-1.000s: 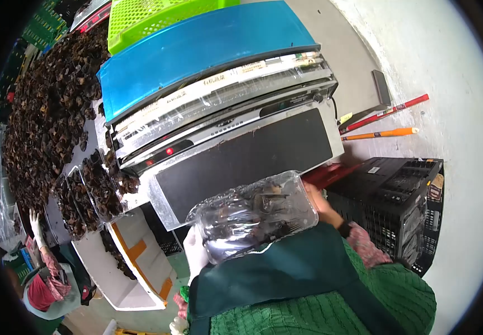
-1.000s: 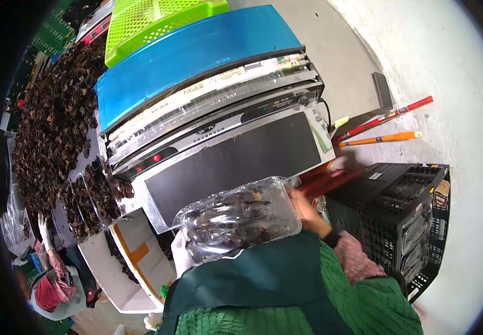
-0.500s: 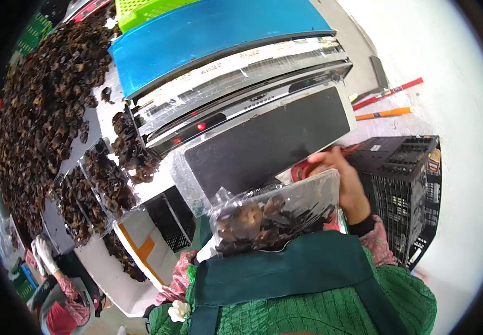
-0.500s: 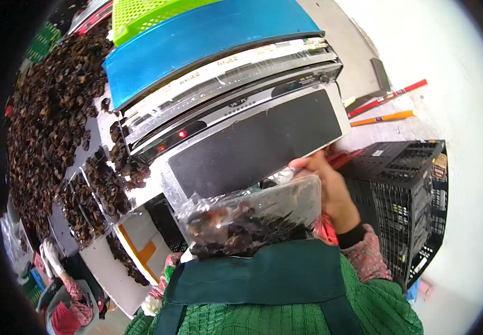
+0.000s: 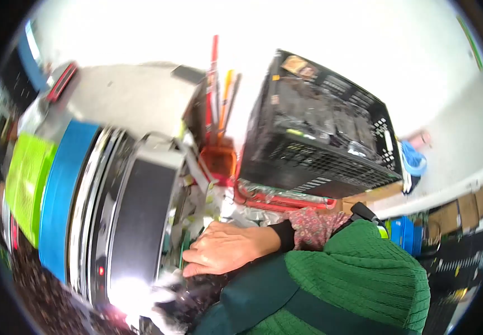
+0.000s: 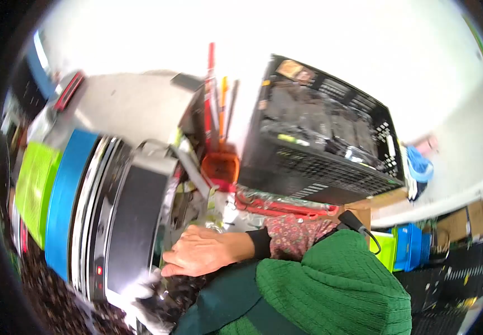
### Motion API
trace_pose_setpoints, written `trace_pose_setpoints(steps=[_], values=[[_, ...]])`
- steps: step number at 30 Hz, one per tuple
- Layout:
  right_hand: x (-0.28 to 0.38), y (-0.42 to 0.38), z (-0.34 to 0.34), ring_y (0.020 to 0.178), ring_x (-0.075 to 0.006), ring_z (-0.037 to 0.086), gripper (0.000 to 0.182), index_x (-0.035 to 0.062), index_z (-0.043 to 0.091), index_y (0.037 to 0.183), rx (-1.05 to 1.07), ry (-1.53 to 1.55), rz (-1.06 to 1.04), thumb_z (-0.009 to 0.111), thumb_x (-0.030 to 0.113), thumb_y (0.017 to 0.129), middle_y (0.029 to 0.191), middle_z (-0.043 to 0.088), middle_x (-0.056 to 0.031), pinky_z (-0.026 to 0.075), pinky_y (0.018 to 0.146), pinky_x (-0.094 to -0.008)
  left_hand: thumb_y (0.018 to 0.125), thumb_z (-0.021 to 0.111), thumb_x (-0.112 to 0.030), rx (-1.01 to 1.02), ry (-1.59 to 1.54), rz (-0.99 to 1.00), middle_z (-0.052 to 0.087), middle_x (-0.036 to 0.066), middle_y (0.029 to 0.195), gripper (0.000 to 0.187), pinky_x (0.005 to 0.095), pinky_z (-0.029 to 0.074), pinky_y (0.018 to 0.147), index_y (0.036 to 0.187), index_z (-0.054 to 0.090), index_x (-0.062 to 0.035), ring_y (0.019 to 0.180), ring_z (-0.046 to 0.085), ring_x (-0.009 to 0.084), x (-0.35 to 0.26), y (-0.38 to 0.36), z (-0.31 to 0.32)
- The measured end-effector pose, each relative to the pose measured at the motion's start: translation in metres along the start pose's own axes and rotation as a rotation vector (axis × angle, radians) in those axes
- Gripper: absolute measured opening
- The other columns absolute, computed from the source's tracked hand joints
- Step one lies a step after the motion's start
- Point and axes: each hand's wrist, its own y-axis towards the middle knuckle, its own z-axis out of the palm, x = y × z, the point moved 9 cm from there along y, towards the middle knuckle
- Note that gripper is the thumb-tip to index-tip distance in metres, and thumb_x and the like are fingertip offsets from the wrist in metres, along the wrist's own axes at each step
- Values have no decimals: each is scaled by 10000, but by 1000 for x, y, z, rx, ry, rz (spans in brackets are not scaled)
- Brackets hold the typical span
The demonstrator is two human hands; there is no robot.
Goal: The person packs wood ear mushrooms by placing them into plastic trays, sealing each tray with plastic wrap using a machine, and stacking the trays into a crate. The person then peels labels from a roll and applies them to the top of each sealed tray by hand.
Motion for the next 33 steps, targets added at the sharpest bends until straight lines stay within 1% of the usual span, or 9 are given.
trace_pose_setpoints(steps=[4,6,7,8,11,15,21,27,33], values=[[-45,-76,-53,546,-336,568,433,67,498,712,-119,55,109,498,426,955,539,519,-119,425,453,-402,975,440,-401,323,-26,117,596,219,1170,511,435,446,982,1262,515,16,1100,588,355,-31,39,105],[-69,-122,-96,526,-361,574,442,67,555,689,-278,-15,226,507,424,945,577,565,-144,445,484,-449,879,483,-658,541,-167,70,545,154,1269,797,417,400,988,1333,466,-4,1139,533,272,-28,72,165],[-80,-150,-122,532,-352,580,421,75,571,710,-361,-88,276,509,417,946,589,573,-137,454,493,-439,974,324,-565,336,-67,174,474,238,1358,715,448,367,1059,1408,372,1,1257,470,354,-45,78,184],[-91,-181,-146,538,-344,586,400,82,587,731,-438,-159,327,511,411,947,602,580,-131,463,502,-429,943,241,-660,440,-154,200,349,217,1469,833,462,280,1115,1478,245,-22,1335,371,343,-47,92,212],[-137,-298,-227,593,-212,595,225,55,636,909,-676,-147,731,523,242,965,709,600,-90,482,541,-333,978,307,-571,382,-236,156,448,196,1382,720,430,338,1062,1413,354,0,1264,444,305,-41,131,261],[-182,-462,-320,656,-220,588,357,-7,635,970,-1102,-255,1113,453,299,998,795,648,-150,485,629,-332,986,459,-266,163,-124,-47,627,126,1042,335,340,469,870,1114,582,18,960,601,211,5,158,311],[-249,-568,-364,779,-216,630,524,-41,653,1007,-1080,-311,1291,472,449,968,823,673,-182,480,748,-330,1003,453,-158,54,100,125,649,64,979,227,266,456,819,1004,627,-12,863,577,119,7,163,349],[-308,-461,-333,896,-389,636,459,-12,647,994,-736,-240,1029,463,407,965,919,654,-235,497,783,-404,992,477,-182,-3,185,37,657,62,925,236,272,474,798,980,633,-6,836,610,128,36,162,346],[-339,-317,-252,782,-420,616,473,45,632,871,-421,-140,805,393,436,984,795,639,-221,472,722,-517,994,472,-180,-9,185,-39,660,80,924,253,279,489,783,973,632,15,832,623,144,58,145,327]])
